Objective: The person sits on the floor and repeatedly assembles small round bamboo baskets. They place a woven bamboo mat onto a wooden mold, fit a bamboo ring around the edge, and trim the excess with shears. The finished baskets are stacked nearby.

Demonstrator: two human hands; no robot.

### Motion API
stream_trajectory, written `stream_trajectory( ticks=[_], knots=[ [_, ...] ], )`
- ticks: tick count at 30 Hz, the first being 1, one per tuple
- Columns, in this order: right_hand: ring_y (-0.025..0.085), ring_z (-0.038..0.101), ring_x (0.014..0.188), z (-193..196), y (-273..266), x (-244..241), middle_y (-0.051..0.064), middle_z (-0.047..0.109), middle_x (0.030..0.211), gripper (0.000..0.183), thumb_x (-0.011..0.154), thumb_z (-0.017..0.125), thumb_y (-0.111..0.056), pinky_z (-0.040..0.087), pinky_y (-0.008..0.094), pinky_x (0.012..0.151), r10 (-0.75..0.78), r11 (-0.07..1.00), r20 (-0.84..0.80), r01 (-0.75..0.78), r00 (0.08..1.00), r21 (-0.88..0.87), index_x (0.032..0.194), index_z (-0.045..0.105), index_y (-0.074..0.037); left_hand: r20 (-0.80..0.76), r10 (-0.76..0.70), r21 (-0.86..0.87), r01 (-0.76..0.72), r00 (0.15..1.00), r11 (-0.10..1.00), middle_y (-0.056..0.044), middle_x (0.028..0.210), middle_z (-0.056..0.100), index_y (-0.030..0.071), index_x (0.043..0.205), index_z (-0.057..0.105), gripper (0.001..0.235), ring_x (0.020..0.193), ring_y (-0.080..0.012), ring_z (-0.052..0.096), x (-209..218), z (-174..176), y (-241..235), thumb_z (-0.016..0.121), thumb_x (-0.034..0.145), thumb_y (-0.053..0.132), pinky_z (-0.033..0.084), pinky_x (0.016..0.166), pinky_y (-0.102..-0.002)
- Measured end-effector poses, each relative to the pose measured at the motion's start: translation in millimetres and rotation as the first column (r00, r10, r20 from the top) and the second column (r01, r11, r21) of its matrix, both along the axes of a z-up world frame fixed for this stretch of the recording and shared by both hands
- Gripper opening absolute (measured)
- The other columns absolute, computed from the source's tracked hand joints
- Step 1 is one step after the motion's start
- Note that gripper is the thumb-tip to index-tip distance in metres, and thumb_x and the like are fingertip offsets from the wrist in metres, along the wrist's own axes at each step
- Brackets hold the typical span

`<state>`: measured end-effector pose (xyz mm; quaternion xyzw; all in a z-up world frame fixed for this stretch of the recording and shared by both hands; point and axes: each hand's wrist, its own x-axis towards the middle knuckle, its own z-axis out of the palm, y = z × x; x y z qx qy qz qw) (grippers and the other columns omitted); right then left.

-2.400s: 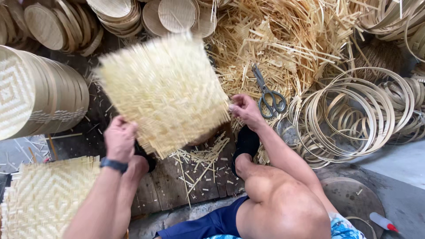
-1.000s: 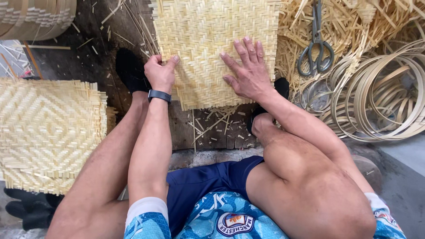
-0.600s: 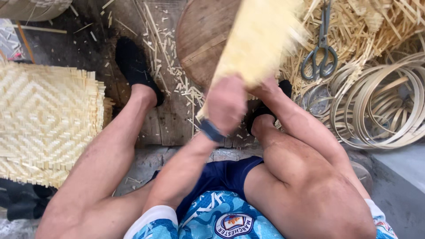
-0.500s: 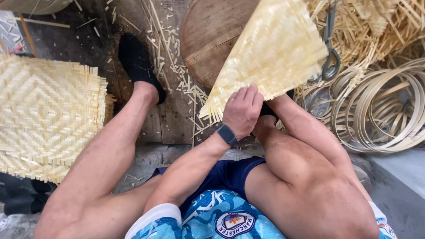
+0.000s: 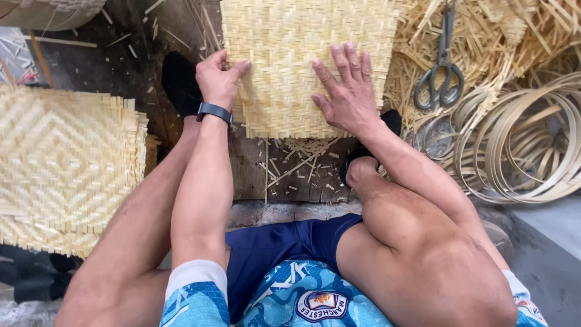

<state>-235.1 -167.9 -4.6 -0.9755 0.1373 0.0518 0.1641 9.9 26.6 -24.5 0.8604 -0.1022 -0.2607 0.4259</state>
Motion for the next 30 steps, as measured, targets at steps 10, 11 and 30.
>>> stream_trajectory(
  ticks=[10, 11, 30],
  knots=[
    [0.037, 0.037, 0.154, 22, -22, -13, 0.022, 0.044, 0.16, 0.071, 0.099, 0.072, -0.026, 0.021, 0.049, 0.131, -0.243, 0.883, 0.215, 0.124, 0.946, 0.453, 0.158, 0.041, -0.002, 0.226, -0.772, 0.472, 0.627, 0.594, 0.62, -0.026, 0.163, 0.033, 0.012, 0.16, 0.033, 0.101, 0.151, -0.0452, 0.021, -125, 45, -56, 0.083, 0.073, 0.015, 0.019, 0.12, -0.061],
    [0.036, 0.043, 0.151, 23, -29, -28, 0.02, 0.049, 0.156, 0.063, 0.099, 0.072, -0.02, 0.028, 0.046, 0.13, -0.349, 0.88, 0.293, 0.204, 0.89, 0.429, 0.155, 0.046, -0.004, 0.167, -0.771, 0.473, 0.636, 0.615, 0.61, -0.024, 0.164, 0.032, 0.013, 0.158, 0.035, 0.098, 0.152, -0.0431, 0.02, -127, 45, -59, 0.084, 0.074, 0.018, 0.018, 0.122, -0.06],
    [0.026, 0.075, 0.094, 52, -89, -413, 0.013, 0.078, 0.106, 0.017, 0.097, 0.081, -0.019, 0.057, 0.036, 0.084, -0.88, 0.475, 0.082, 0.869, 0.468, 0.138, 0.111, 0.08, -0.009, 0.162, -0.776, 0.414, 0.671, 0.61, 0.615, -0.021, 0.164, 0.033, 0.008, 0.154, 0.046, 0.11, 0.154, -0.0428, 0.022, -114, 27, -47, 0.096, 0.059, 0.034, 0.022, 0.124, -0.053]
  ],
)
